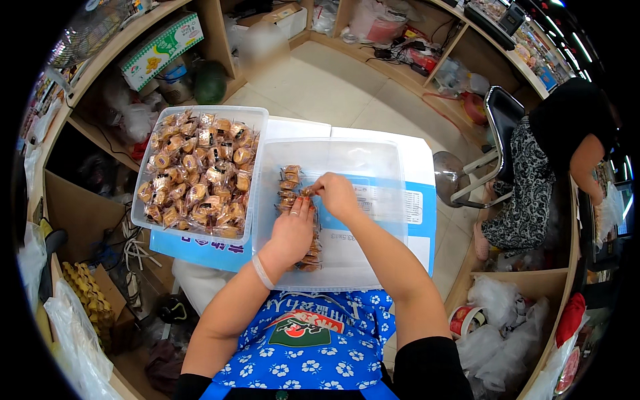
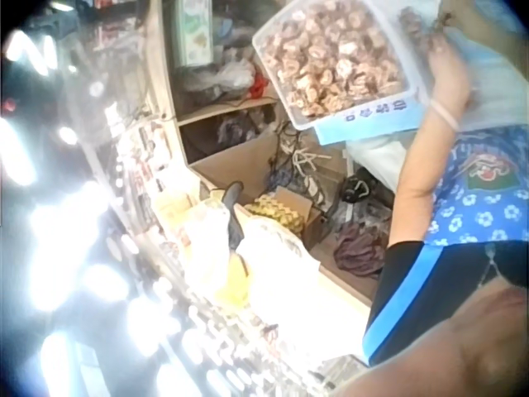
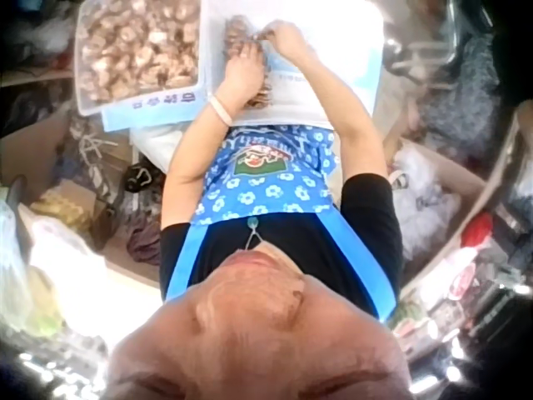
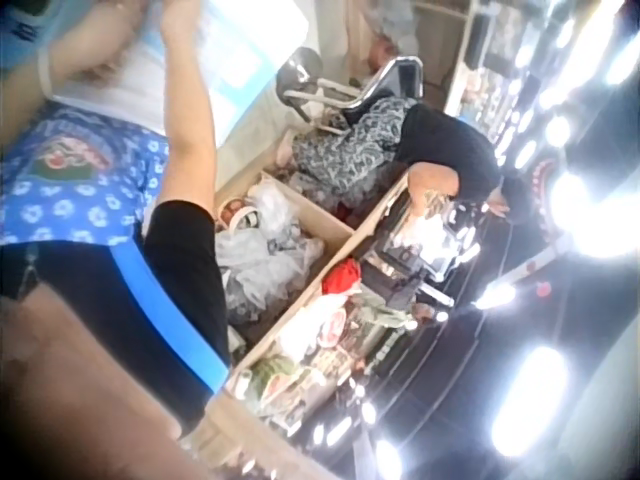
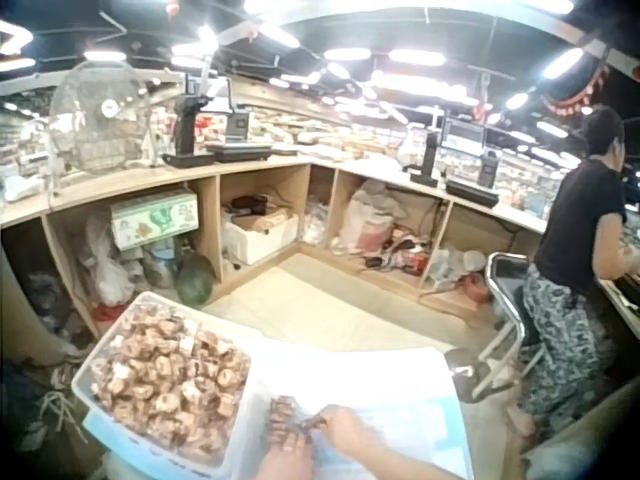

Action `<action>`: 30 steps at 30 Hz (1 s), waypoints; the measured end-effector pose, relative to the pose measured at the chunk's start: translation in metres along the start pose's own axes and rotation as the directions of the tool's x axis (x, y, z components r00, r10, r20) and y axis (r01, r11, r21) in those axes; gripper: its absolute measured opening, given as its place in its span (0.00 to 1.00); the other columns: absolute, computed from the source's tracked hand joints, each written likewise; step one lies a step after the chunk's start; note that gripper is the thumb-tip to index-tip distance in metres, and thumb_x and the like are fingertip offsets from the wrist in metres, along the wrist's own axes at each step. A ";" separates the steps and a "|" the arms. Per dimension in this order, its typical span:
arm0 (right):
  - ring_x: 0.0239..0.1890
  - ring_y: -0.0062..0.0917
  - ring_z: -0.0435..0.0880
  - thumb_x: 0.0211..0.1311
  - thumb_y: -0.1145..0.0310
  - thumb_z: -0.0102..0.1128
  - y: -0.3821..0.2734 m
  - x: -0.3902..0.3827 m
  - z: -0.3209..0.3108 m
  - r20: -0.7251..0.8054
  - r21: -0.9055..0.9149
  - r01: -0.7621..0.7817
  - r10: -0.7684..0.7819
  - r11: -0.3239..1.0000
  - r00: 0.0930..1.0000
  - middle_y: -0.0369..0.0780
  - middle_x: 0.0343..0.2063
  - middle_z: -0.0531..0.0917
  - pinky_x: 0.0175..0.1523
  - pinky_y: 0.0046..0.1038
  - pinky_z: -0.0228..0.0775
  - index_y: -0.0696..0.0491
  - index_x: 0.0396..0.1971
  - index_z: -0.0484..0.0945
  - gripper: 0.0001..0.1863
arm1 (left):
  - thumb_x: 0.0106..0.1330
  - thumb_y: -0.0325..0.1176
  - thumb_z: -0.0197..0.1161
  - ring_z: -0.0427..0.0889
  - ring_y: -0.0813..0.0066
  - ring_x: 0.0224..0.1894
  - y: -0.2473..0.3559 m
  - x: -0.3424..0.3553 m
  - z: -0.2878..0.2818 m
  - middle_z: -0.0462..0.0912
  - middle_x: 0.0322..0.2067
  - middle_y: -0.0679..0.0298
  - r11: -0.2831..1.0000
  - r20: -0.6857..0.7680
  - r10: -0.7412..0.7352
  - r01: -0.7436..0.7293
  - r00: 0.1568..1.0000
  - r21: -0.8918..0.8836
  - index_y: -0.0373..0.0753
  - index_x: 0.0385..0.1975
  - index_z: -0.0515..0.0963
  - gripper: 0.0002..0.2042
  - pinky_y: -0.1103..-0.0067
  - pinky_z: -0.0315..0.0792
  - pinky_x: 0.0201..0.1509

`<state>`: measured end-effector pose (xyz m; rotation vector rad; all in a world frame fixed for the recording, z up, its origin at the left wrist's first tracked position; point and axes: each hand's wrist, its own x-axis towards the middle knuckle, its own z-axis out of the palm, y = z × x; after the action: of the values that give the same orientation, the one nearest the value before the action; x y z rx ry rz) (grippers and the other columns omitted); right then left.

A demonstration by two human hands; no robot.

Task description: The person sorts small packaged food items from a large container into organized rows in a shallow tray by hand.

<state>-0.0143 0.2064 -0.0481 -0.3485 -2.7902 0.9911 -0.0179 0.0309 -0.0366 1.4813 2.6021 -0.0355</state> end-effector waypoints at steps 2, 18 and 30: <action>0.33 0.37 0.85 0.51 0.82 0.64 -0.004 -0.009 0.007 0.006 -0.020 0.041 -0.041 0.999 0.999 0.45 0.32 0.86 0.39 0.34 0.77 0.58 0.28 0.85 0.05 | 0.67 0.31 0.49 0.66 0.53 0.69 0.000 -0.001 0.006 0.67 0.65 0.42 1.000 -0.099 0.009 -0.008 0.995 0.008 0.25 0.62 0.68 0.24 0.68 0.69 0.65; 0.39 0.35 0.87 0.56 0.83 0.57 0.017 -0.002 0.023 0.087 0.341 -0.142 0.119 0.929 0.989 0.44 0.34 0.88 0.45 0.32 0.78 0.54 0.43 0.76 0.15 | 0.72 0.36 0.44 0.51 0.56 0.76 0.004 0.008 -0.013 0.53 0.73 0.50 0.993 0.122 -0.096 0.087 0.988 0.079 0.31 0.72 0.53 0.30 0.62 0.48 0.75; 0.39 0.34 0.83 0.54 0.78 0.62 -0.154 0.052 -0.011 -0.098 -0.156 0.660 -0.676 0.735 0.730 0.39 0.33 0.85 0.45 0.35 0.76 0.54 0.36 0.83 0.09 | 0.72 0.41 0.48 0.50 0.56 0.76 0.004 0.011 -0.001 0.56 0.72 0.54 0.991 0.158 -0.127 0.120 0.979 0.053 0.34 0.71 0.55 0.30 0.62 0.49 0.74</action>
<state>-0.0866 0.1109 0.0621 0.5380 -2.4977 0.5939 -0.0203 0.0428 -0.0368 1.2695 2.5725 -0.2175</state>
